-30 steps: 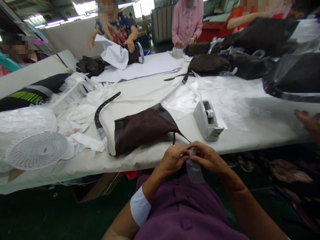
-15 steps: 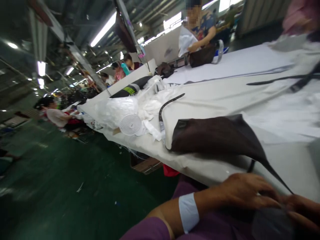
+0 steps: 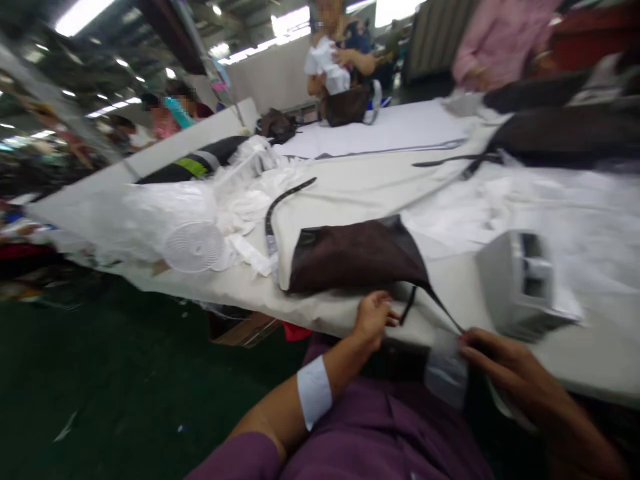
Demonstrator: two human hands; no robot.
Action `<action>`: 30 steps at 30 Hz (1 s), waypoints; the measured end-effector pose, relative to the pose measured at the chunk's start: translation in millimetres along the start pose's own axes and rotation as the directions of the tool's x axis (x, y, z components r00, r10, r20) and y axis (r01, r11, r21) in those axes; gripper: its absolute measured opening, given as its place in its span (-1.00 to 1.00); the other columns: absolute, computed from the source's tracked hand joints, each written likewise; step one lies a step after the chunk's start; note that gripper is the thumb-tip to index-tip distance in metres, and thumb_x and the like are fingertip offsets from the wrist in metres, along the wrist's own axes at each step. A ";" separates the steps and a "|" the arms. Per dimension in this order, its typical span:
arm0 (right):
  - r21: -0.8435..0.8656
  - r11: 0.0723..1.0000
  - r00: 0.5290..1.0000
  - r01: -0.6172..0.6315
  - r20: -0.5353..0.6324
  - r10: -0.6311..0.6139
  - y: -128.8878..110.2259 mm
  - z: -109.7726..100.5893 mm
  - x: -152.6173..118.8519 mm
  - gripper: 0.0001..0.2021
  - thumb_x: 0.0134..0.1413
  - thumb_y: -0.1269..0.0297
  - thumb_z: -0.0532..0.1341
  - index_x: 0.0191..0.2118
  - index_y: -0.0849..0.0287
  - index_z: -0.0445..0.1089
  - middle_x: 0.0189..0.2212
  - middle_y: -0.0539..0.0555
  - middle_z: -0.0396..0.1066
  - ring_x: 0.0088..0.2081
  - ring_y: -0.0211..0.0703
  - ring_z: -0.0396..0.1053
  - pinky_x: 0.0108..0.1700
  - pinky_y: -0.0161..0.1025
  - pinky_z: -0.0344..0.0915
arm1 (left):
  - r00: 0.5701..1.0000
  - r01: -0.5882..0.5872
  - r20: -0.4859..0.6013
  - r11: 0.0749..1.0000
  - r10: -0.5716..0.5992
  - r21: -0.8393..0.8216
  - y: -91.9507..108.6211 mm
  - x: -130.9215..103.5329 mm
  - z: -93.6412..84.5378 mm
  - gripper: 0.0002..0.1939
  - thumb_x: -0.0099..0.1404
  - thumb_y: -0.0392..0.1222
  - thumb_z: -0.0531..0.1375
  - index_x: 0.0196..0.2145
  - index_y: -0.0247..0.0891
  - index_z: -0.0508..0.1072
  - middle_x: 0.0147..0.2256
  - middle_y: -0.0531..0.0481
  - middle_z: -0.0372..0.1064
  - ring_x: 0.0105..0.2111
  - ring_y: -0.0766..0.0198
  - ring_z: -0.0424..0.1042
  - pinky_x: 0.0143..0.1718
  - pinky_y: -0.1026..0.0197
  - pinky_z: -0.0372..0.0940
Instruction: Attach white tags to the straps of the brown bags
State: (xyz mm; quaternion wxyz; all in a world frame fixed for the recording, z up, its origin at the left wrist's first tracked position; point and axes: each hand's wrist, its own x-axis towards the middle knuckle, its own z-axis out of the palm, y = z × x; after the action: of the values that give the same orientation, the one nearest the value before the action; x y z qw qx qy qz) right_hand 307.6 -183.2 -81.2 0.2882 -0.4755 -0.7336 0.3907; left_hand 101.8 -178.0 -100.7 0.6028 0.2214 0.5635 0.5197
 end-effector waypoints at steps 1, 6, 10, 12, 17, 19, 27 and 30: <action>-0.013 0.999 0.997 -0.052 0.062 0.053 -2.4 -10.9 -6.8 -0.78 -0.02 0.06 0.20 -0.52 0.08 0.39 -0.55 0.11 0.38 -0.49 -0.07 0.34 -0.45 -0.17 0.26 | 0.999 0.033 0.019 0.999 -0.034 0.019 0.7 5.7 0.8 -0.73 0.13 -0.35 0.10 -0.16 -0.32 0.32 -0.14 -0.12 0.35 -0.57 0.48 0.32 -0.60 0.36 0.17; 0.028 0.992 0.981 -0.125 0.152 0.119 -6.0 -21.1 -3.1 -0.82 0.04 0.17 0.15 -0.46 0.15 0.34 -0.56 -0.02 0.29 -0.48 -0.21 0.24 -0.43 -0.28 0.17 | 0.988 0.069 0.121 0.980 -0.093 0.186 2.9 28.1 14.2 -0.92 0.21 -0.29 0.10 -0.39 -0.36 0.35 -0.52 0.04 0.30 -0.69 0.49 0.18 -0.69 0.37 0.00; 0.121 0.980 0.972 -0.161 0.194 0.136 -4.5 -14.2 1.1 -0.83 0.04 0.19 0.14 -0.45 0.17 0.32 -0.58 -0.05 0.24 -0.51 -0.25 0.20 -0.45 -0.31 0.14 | 0.964 0.101 0.215 0.961 -0.159 0.256 -2.1 32.0 23.1 -0.92 0.17 -0.29 0.18 -0.45 -0.32 0.35 -0.71 0.17 0.12 -0.74 0.48 0.09 -0.70 0.37 -0.11; 0.129 0.979 0.971 -0.157 0.202 0.129 -5.5 -13.6 0.0 -0.84 0.04 0.19 0.15 -0.44 0.17 0.32 -0.58 -0.05 0.23 -0.50 -0.25 0.19 -0.45 -0.31 0.13 | 0.925 0.176 0.298 0.959 -0.238 0.221 -5.8 33.5 24.9 -0.87 0.15 -0.29 0.20 -0.50 -0.31 0.31 -0.70 0.17 0.09 -0.73 0.49 0.08 -0.70 0.38 -0.12; 0.020 0.990 0.965 -0.139 0.227 0.131 -10.1 -16.8 -3.5 -0.84 0.04 0.22 0.14 -0.46 0.16 0.33 -0.56 -0.04 0.23 -0.49 -0.24 0.17 -0.46 -0.33 0.12 | 0.803 0.349 0.520 0.937 -0.292 -0.012 -3.3 33.2 26.3 -0.78 0.06 -0.23 0.31 -0.49 -0.32 0.30 -0.58 0.10 0.23 -0.62 0.47 0.23 -0.59 0.37 0.09; -0.036 0.990 0.961 -0.139 0.238 0.143 -11.8 -16.5 -3.4 -0.84 0.04 0.22 0.14 -0.47 0.15 0.34 -0.57 -0.03 0.26 -0.50 -0.24 0.18 -0.47 -0.33 0.12 | 0.789 0.338 0.559 0.940 -0.256 -0.046 1.4 31.7 27.1 -0.75 0.02 -0.23 0.34 -0.46 -0.32 0.30 -0.55 0.10 0.26 -0.58 0.45 0.27 -0.53 0.35 0.17; -0.163 0.983 0.970 -0.090 0.207 0.124 -16.4 -3.3 9.7 -0.88 0.02 0.27 0.14 -0.47 0.14 0.35 -0.55 -0.03 0.33 -0.50 -0.23 0.24 -0.45 -0.32 0.13 | 0.848 0.072 0.517 0.992 -0.115 0.104 -3.3 32.8 26.0 -0.85 0.04 -0.29 0.25 -0.52 -0.32 0.30 -0.61 0.12 0.22 -0.62 0.46 0.23 -0.57 0.36 0.08; -0.141 0.983 0.963 -0.115 0.229 0.146 -16.8 -0.8 13.5 -0.87 0.03 0.27 0.12 -0.46 0.14 0.33 -0.57 -0.04 0.31 -0.50 -0.23 0.25 -0.44 -0.32 0.15 | 0.860 0.015 0.502 0.989 -0.089 0.150 -4.9 33.7 22.4 -0.84 0.02 -0.27 0.23 -0.55 -0.30 0.27 -0.62 0.12 0.20 -0.62 0.47 0.20 -0.56 0.35 0.07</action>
State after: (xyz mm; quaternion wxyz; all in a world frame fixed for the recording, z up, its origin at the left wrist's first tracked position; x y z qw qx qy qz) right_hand 295.2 -174.6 -65.8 0.1410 -0.4899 -0.7532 0.4158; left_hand 118.1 -143.1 -114.1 0.7264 0.3767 0.4262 0.3856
